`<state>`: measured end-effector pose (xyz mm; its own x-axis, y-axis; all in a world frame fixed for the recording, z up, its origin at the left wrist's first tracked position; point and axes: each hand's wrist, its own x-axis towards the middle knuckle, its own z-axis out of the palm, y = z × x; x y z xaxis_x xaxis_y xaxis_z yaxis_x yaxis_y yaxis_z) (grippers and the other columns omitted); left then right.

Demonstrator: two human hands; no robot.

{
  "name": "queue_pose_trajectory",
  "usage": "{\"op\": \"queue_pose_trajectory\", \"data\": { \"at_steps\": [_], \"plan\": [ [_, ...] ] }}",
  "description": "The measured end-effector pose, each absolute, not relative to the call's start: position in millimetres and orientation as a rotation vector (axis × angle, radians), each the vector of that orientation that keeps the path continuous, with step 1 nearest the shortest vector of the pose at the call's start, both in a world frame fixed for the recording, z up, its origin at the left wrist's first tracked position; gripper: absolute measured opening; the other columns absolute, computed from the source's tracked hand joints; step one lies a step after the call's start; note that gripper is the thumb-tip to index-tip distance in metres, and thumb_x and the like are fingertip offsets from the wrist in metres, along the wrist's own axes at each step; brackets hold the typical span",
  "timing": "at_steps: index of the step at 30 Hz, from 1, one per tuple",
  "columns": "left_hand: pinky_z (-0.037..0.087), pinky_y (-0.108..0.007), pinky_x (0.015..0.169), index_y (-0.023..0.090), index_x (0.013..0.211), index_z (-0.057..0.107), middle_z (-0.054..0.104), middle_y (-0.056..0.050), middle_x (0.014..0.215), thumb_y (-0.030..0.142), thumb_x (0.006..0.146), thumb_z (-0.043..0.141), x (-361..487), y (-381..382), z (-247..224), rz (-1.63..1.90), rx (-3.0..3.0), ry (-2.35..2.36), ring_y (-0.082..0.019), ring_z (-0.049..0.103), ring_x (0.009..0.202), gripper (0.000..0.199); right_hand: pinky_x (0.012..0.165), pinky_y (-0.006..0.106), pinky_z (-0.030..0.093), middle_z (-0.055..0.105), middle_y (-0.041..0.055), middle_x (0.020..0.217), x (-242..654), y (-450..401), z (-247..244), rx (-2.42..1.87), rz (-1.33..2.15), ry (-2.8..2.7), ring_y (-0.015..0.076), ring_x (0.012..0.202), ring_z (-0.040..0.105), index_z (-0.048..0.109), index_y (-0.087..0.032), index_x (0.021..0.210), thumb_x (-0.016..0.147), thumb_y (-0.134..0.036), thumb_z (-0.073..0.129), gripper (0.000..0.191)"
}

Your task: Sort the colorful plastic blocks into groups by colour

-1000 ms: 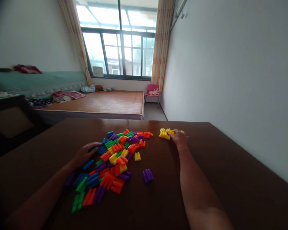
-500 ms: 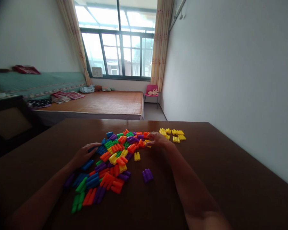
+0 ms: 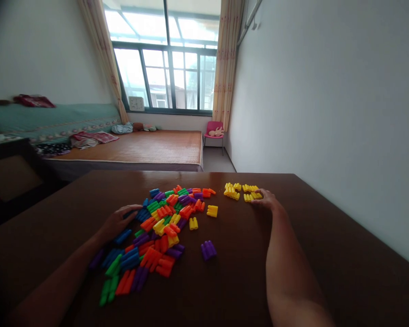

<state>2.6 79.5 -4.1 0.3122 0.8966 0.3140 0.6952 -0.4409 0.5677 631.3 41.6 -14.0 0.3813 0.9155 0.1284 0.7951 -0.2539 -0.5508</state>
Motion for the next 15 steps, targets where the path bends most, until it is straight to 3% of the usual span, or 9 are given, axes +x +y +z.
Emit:
{"op": "queue_pose_trajectory", "data": {
  "at_steps": [9, 12, 15],
  "plan": [
    [0.046, -0.039, 0.099, 0.023, 0.104, 0.070, 0.070, -0.006, 0.112, 0.058, 0.080, 0.049, 3.0, 80.0, -3.8, 0.890, 2.256, 1.427, -0.026, 0.062, 0.108, 0.047, 0.077, 0.031, 0.051, 0.066, 0.0078, 0.097, 619.3, 57.7, -23.0, -2.183, 0.163, -1.406, 0.0202, 0.085, 0.063, 0.067, -0.017, 0.091, 0.057, -0.046, 0.078, 0.047],
    [0.046, -0.038, 0.099, 0.023, 0.105, 0.070, 0.070, -0.006, 0.112, 0.056, 0.081, 0.049, 2.5, 80.2, -4.4, 0.884, 2.262, 1.418, -0.025, 0.062, 0.108, 0.046, 0.081, 0.033, 0.049, 0.065, 0.0086, 0.100, 608.2, 58.6, -6.8, -2.252, 0.034, -1.428, 0.0224, 0.091, 0.061, 0.067, -0.019, 0.092, 0.057, -0.052, 0.077, 0.049],
    [0.045, -0.039, 0.099, 0.023, 0.105, 0.070, 0.070, -0.006, 0.113, 0.056, 0.080, 0.049, 2.3, 80.3, -4.8, 0.879, 2.256, 1.423, -0.025, 0.061, 0.108, 0.046, 0.088, 0.037, 0.045, 0.064, 0.0085, 0.109, 578.0, 64.0, 12.4, -2.148, -0.150, -1.608, 0.0243, 0.102, 0.056, 0.068, -0.023, 0.100, 0.070, -0.051, 0.069, 0.041]
  ]
}}
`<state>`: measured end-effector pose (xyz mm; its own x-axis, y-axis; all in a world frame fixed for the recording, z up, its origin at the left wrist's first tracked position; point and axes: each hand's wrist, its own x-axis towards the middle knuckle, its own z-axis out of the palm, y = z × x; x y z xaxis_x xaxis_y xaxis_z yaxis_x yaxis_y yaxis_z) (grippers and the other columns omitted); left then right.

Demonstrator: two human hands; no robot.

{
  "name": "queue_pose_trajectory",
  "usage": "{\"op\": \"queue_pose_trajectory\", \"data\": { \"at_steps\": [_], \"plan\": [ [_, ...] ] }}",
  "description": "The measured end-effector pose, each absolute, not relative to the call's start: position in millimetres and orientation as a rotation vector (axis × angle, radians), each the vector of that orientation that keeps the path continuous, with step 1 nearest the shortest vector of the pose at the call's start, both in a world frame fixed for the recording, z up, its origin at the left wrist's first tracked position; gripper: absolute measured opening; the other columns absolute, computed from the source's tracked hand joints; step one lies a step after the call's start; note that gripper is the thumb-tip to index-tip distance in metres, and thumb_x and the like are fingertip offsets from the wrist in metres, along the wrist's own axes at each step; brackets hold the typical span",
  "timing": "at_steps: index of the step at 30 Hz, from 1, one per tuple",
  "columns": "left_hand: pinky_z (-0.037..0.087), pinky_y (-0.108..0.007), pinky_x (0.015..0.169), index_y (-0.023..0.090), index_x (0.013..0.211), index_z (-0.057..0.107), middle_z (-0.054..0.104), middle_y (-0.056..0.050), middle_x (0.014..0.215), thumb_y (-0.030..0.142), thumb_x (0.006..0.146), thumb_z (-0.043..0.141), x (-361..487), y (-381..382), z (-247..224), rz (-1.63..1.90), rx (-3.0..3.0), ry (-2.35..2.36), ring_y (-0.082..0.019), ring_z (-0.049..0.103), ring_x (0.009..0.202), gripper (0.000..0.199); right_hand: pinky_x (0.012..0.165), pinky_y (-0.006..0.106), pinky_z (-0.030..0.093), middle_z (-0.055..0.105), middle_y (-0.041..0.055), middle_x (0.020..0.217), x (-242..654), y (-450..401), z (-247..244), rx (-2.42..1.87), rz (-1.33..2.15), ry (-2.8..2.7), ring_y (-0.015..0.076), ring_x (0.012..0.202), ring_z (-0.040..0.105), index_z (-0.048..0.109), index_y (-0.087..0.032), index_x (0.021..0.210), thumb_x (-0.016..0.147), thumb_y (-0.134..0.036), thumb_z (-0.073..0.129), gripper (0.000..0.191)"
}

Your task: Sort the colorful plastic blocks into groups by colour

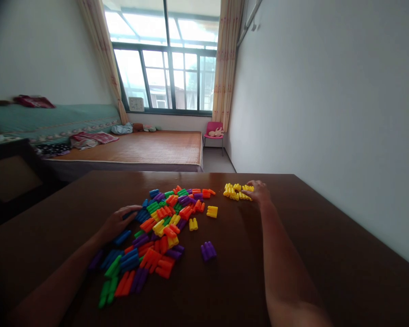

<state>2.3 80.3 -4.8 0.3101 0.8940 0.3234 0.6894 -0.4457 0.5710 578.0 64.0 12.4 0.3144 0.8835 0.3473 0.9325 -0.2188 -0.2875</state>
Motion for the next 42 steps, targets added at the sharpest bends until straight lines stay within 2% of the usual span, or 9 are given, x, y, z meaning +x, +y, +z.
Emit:
{"op": "queue_pose_trajectory", "data": {
  "at_steps": [3, 6, 14, 20, 25, 29, 33, 37, 42],
  "plan": [
    [0.045, -0.039, 0.100, 0.023, 0.104, 0.070, 0.070, -0.006, 0.113, 0.057, 0.080, 0.049, 2.3, 80.6, -5.0, 0.880, 2.249, 1.423, -0.026, 0.061, 0.108, 0.047, 0.093, 0.038, 0.041, 0.061, 0.0037, 0.123, 530.7, 71.2, 20.3, -1.917, -0.206, -1.955, 0.0247, 0.113, 0.050, 0.067, -0.030, 0.109, 0.081, -0.037, 0.062, 0.030],
    [0.044, -0.040, 0.101, 0.023, 0.106, 0.069, 0.070, -0.006, 0.113, 0.056, 0.081, 0.049, 1.9, 81.0, -5.4, 0.878, 2.251, 1.413, -0.026, 0.061, 0.109, 0.047, 0.094, 0.043, 0.037, 0.059, -0.0008, 0.130, 493.3, 73.5, 16.3, -1.819, -0.205, -2.234, 0.0266, 0.122, 0.043, 0.066, -0.035, 0.111, 0.085, -0.024, 0.057, 0.031],
    [0.045, -0.039, 0.100, 0.023, 0.107, 0.069, 0.069, -0.006, 0.114, 0.053, 0.082, 0.049, 0.2, 81.6, -7.7, 0.879, 2.266, 1.416, -0.025, 0.060, 0.110, 0.044, 0.093, 0.039, 0.037, 0.067, 0.0038, 0.115, 502.7, 66.6, 13.5, -1.811, -0.145, -2.293, 0.0225, 0.116, 0.050, 0.068, -0.034, 0.112, 0.078, -0.003, 0.052, 0.048],
    [0.044, -0.038, 0.100, 0.022, 0.108, 0.068, 0.068, -0.006, 0.115, 0.053, 0.082, 0.049, -1.1, 82.9, -9.3, 0.867, 2.275, 1.414, -0.025, 0.060, 0.111, 0.044, 0.098, 0.036, 0.040, 0.067, 0.0037, 0.113, 533.1, 72.8, 12.7, -1.816, -0.048, -1.951, 0.0205, 0.114, 0.052, 0.066, -0.030, 0.114, 0.086, -0.028, 0.052, 0.031],
    [0.044, -0.038, 0.101, 0.023, 0.107, 0.069, 0.069, -0.006, 0.115, 0.055, 0.081, 0.049, 1.0, 80.4, -5.9, 0.865, 2.258, 1.432, -0.025, 0.060, 0.110, 0.046, 0.093, 0.038, 0.043, 0.068, 0.0112, 0.105, 584.9, 63.9, 0.8, -2.152, -0.044, -1.238, 0.0226, 0.098, 0.061, 0.063, -0.021, 0.117, 0.094, -0.046, 0.030, 0.047],
    [0.044, -0.039, 0.102, 0.021, 0.107, 0.069, 0.068, -0.007, 0.116, 0.055, 0.082, 0.048, 1.9, 80.4, -5.9, 0.853, 2.249, 1.437, -0.025, 0.060, 0.111, 0.047, 0.095, 0.047, 0.041, 0.067, 0.0133, 0.104, 603.8, 57.8, -9.5, -2.287, 0.061, -1.105, 0.0258, 0.100, 0.061, 0.061, -0.023, 0.120, 0.091, -0.061, 0.022, 0.062],
    [0.043, -0.039, 0.102, 0.021, 0.108, 0.068, 0.068, -0.007, 0.116, 0.053, 0.082, 0.048, 1.0, 81.9, -8.4, 0.857, 2.255, 1.415, -0.025, 0.059, 0.111, 0.046, 0.098, 0.055, 0.034, 0.065, 0.0135, 0.114, 591.0, 63.7, -8.4, -2.393, 0.029, -1.080, 0.0286, 0.108, 0.057, 0.057, -0.023, 0.127, 0.092, -0.060, 0.014, 0.066],
    [0.043, -0.040, 0.102, 0.022, 0.107, 0.068, 0.068, -0.006, 0.115, 0.052, 0.082, 0.049, 1.0, 81.3, -8.3, 0.866, 2.254, 1.414, -0.025, 0.059, 0.111, 0.044, 0.106, 0.050, 0.027, 0.053, 0.0115, 0.136, 549.4, 71.9, -2.7, -2.191, -0.295, -1.472, 0.0277, 0.128, 0.040, 0.053, -0.021, 0.132, 0.095, -0.050, 0.022, 0.057],
    [0.042, -0.040, 0.102, 0.022, 0.108, 0.068, 0.068, -0.006, 0.116, 0.050, 0.083, 0.048, 1.0, 80.9, -7.5, 0.856, 2.266, 1.408, -0.025, 0.059, 0.111, 0.043, 0.112, 0.055, 0.007, 0.053, 0.0021, 0.138, 488.3, 85.7, 1.0, -1.950, -0.390, -2.110, 0.0264, 0.139, 0.026, 0.056, -0.033, 0.129, 0.096, -0.047, 0.024, 0.048]
  ]
}}
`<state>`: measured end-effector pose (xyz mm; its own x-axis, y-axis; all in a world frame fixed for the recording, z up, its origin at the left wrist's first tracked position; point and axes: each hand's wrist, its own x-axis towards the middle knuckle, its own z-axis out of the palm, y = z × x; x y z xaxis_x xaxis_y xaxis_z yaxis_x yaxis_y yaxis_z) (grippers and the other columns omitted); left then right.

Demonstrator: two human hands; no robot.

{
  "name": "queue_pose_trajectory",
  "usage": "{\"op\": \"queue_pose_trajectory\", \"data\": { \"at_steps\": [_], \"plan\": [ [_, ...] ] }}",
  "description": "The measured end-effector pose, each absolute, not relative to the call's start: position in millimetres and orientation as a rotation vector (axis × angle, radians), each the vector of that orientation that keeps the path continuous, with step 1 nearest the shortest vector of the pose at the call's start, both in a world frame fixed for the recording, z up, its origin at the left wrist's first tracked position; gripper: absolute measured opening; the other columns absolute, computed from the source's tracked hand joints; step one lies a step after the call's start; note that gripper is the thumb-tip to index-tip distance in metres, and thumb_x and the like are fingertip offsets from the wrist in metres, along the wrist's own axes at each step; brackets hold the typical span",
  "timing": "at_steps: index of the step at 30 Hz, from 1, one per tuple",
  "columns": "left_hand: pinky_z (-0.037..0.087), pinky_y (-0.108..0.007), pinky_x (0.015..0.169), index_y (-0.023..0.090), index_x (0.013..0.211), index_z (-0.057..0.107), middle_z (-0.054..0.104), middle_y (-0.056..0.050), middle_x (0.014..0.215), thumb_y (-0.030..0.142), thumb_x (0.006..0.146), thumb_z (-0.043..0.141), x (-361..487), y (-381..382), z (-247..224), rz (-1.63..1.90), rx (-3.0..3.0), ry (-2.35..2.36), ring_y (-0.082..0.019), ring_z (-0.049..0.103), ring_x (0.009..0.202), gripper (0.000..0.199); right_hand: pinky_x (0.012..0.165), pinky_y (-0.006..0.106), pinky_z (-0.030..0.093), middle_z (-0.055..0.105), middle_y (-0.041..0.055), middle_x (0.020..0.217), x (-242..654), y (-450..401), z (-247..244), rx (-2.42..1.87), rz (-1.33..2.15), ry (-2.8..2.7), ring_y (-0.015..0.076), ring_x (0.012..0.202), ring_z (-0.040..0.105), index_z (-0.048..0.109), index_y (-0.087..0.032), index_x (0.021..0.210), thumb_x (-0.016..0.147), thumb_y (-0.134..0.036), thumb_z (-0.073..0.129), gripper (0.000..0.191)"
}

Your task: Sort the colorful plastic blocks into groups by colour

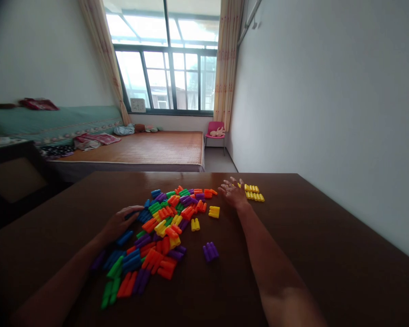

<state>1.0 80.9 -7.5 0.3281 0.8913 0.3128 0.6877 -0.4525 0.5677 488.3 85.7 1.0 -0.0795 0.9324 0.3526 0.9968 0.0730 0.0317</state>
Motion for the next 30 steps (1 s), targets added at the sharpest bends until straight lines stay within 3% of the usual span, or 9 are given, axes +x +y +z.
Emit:
{"op": "queue_pose_trajectory", "data": {
  "at_steps": [6, 9, 13, 16, 18, 20, 23, 26, 30],
  "plan": [
    [0.042, -0.040, 0.102, 0.021, 0.109, 0.068, 0.068, -0.007, 0.116, 0.050, 0.084, 0.048, -0.6, 82.3, -9.0, 0.855, 2.270, 1.399, -0.025, 0.059, 0.112, 0.043, 0.110, 0.061, 0.003, 0.054, 0.0010, 0.137, 480.9, 88.1, -1.3, -2.105, -0.276, -2.104, 0.0285, 0.138, 0.026, 0.063, -0.031, 0.120, 0.096, -0.052, 0.022, 0.052],
    [0.043, -0.040, 0.102, 0.022, 0.109, 0.068, 0.068, -0.006, 0.116, 0.050, 0.084, 0.048, 0.1, 82.0, -8.1, 0.860, 2.273, 1.399, -0.025, 0.059, 0.111, 0.043, 0.109, 0.060, 0.011, 0.058, 0.0042, 0.131, 483.0, 79.7, 9.8, -2.088, -0.277, -2.020, 0.0296, 0.134, 0.032, 0.066, -0.028, 0.114, 0.095, -0.052, 0.029, 0.048],
    [0.044, -0.039, 0.101, 0.022, 0.108, 0.068, 0.069, -0.006, 0.114, 0.051, 0.083, 0.049, 1.3, 81.6, -7.5, 0.863, 2.268, 1.419, -0.025, 0.060, 0.110, 0.043, 0.090, 0.039, 0.042, 0.069, 0.0084, 0.107, 470.9, 68.0, 38.3, -1.960, 0.124, -2.085, 0.0247, 0.105, 0.057, 0.068, -0.022, 0.104, 0.092, -0.045, 0.043, 0.036],
    [0.044, -0.039, 0.101, 0.022, 0.108, 0.068, 0.069, -0.006, 0.115, 0.052, 0.083, 0.049, 1.1, 81.5, -8.0, 0.856, 2.266, 1.422, -0.025, 0.060, 0.110, 0.043, 0.064, 0.027, 0.045, 0.070, 0.0044, 0.083, 457.4, 61.6, 52.2, -1.909, 0.749, -2.239, 0.0177, 0.073, 0.063, 0.068, -0.021, 0.094, 0.079, -0.050, 0.062, 0.034],
    [0.044, -0.039, 0.101, 0.022, 0.108, 0.068, 0.069, -0.006, 0.115, 0.052, 0.083, 0.048, 1.0, 81.3, -8.0, 0.858, 2.266, 1.415, -0.025, 0.060, 0.110, 0.044, 0.056, 0.024, 0.042, 0.068, 0.0018, 0.076, 450.5, 59.0, 54.0, -1.914, 0.957, -2.296, 0.0154, 0.064, 0.061, 0.066, -0.020, 0.089, 0.070, -0.048, 0.071, 0.034],
    [0.044, -0.039, 0.100, 0.022, 0.108, 0.068, 0.069, -0.006, 0.115, 0.053, 0.083, 0.048, 1.1, 80.8, -7.4, 0.866, 2.267, 1.409, -0.025, 0.060, 0.110, 0.045, 0.056, 0.023, 0.040, 0.067, 0.0013, 0.078, 446.8, 58.1, 51.9, -1.891, 0.857, -2.347, 0.0147, 0.065, 0.060, 0.064, -0.020, 0.087, 0.069, -0.041, 0.073, 0.029],
    [0.045, -0.039, 0.100, 0.022, 0.107, 0.069, 0.069, -0.006, 0.114, 0.053, 0.082, 0.048, 1.8, 80.2, -6.1, 0.868, 2.267, 1.413, -0.025, 0.061, 0.109, 0.045, 0.062, 0.024, 0.041, 0.066, 0.0050, 0.090, 445.8, 59.4, 45.8, -1.966, 0.343, -2.270, 0.0175, 0.078, 0.061, 0.061, -0.019, 0.093, 0.074, -0.032, 0.069, 0.025],
    [0.044, -0.039, 0.100, 0.022, 0.108, 0.069, 0.069, -0.006, 0.114, 0.053, 0.082, 0.049, 2.5, 80.0, -5.5, 0.865, 2.268, 1.425, -0.025, 0.061, 0.109, 0.045, 0.071, 0.027, 0.043, 0.063, 0.0108, 0.107, 448.1, 62.6, 38.8, -2.064, -0.016, -2.149, 0.0205, 0.091, 0.061, 0.058, -0.018, 0.108, 0.076, -0.022, 0.065, 0.033],
    [0.044, -0.039, 0.100, 0.022, 0.107, 0.069, 0.069, -0.006, 0.114, 0.053, 0.082, 0.048, 2.8, 80.0, -5.3, 0.866, 2.269, 1.419, -0.025, 0.061, 0.109, 0.045, 0.079, 0.027, 0.045, 0.059, 0.0090, 0.112, 456.2, 67.3, 32.7, -1.920, 0.227, -2.284, 0.0196, 0.095, 0.060, 0.060, -0.019, 0.106, 0.068, -0.027, 0.074, 0.041]
  ]
}}
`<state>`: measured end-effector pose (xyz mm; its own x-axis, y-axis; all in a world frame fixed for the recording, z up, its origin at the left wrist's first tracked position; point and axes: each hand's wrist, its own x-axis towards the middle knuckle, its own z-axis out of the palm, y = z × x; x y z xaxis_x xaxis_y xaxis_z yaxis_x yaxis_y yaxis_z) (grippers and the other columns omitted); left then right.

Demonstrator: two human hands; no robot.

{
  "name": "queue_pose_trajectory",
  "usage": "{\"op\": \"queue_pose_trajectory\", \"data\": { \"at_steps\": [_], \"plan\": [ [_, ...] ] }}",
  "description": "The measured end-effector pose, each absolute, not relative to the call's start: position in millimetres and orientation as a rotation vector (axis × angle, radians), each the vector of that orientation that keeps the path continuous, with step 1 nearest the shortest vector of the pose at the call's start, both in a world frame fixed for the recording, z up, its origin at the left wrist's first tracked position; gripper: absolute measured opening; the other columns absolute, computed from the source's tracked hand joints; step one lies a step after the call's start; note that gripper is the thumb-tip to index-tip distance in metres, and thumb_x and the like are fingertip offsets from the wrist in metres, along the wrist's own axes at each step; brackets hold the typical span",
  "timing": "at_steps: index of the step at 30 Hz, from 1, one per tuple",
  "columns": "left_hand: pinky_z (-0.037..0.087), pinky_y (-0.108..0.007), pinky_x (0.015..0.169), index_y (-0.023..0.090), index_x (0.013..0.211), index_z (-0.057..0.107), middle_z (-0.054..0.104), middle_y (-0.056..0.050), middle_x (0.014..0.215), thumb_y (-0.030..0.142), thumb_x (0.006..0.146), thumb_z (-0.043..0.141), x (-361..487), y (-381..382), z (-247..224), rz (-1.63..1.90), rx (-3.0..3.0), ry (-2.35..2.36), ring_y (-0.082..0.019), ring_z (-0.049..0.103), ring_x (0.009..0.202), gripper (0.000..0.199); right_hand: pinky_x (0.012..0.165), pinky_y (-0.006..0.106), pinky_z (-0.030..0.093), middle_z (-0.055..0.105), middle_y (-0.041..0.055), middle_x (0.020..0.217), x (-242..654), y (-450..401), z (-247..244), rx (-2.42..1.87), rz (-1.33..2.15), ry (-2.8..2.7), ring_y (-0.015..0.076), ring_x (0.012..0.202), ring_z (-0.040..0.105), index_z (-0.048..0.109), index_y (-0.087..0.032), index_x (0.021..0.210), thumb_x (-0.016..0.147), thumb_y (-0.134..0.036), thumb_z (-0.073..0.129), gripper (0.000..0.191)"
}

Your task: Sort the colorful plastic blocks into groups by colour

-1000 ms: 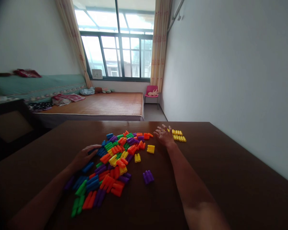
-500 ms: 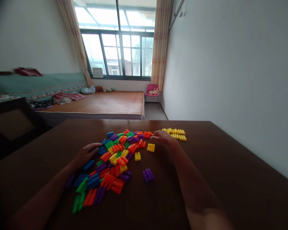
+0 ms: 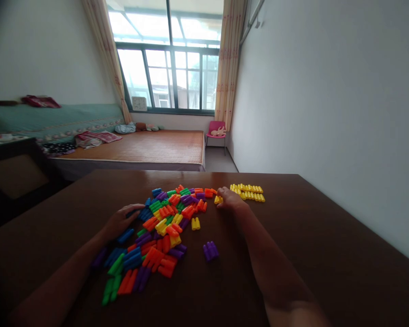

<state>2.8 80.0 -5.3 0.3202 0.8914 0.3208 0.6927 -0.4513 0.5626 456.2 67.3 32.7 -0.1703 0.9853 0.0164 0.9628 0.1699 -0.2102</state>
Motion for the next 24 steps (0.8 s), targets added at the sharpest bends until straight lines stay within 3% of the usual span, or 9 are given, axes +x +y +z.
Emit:
{"op": "queue_pose_trajectory", "data": {
  "at_steps": [3, 8, 16, 24],
  "plan": [
    [0.044, -0.038, 0.100, 0.022, 0.106, 0.069, 0.069, -0.006, 0.114, 0.054, 0.082, 0.048, 3.0, 79.7, -4.7, 0.869, 2.260, 1.417, -0.025, 0.061, 0.109, 0.045, 0.083, 0.029, 0.046, 0.061, 0.0073, 0.111, 462.3, 67.2, 32.0, -1.832, 0.408, -2.230, 0.0194, 0.095, 0.060, 0.063, -0.021, 0.104, 0.064, -0.031, 0.078, 0.044],
    [0.044, -0.040, 0.101, 0.022, 0.107, 0.069, 0.069, -0.007, 0.114, 0.054, 0.082, 0.048, 3.0, 79.2, -3.6, 0.856, 2.251, 1.420, -0.025, 0.060, 0.109, 0.046, 0.080, 0.029, 0.049, 0.068, 0.0032, 0.099, 469.0, 66.1, 32.0, -1.686, 0.631, -2.088, 0.0176, 0.087, 0.063, 0.064, -0.025, 0.108, 0.072, -0.035, 0.071, 0.039],
    [0.044, -0.039, 0.101, 0.023, 0.107, 0.069, 0.069, -0.006, 0.115, 0.055, 0.082, 0.049, 1.3, 79.9, -5.9, 0.884, 2.254, 1.420, -0.025, 0.060, 0.110, 0.045, 0.078, 0.034, 0.050, 0.068, 0.0113, 0.104, 560.8, 87.5, 10.6, -1.817, 0.021, -1.335, 0.0216, 0.086, 0.064, 0.064, -0.017, 0.108, 0.071, -0.036, 0.064, 0.042],
    [0.044, -0.039, 0.101, 0.022, 0.108, 0.069, 0.069, -0.007, 0.115, 0.055, 0.082, 0.049, 0.7, 81.1, -7.1, 0.863, 2.247, 1.422, -0.025, 0.060, 0.110, 0.046, 0.085, 0.034, 0.048, 0.067, 0.0141, 0.108, 619.5, 85.3, -28.8, -1.917, -0.069, -1.184, 0.0232, 0.092, 0.063, 0.062, -0.012, 0.113, 0.067, -0.032, 0.063, 0.050]
  ]
}}
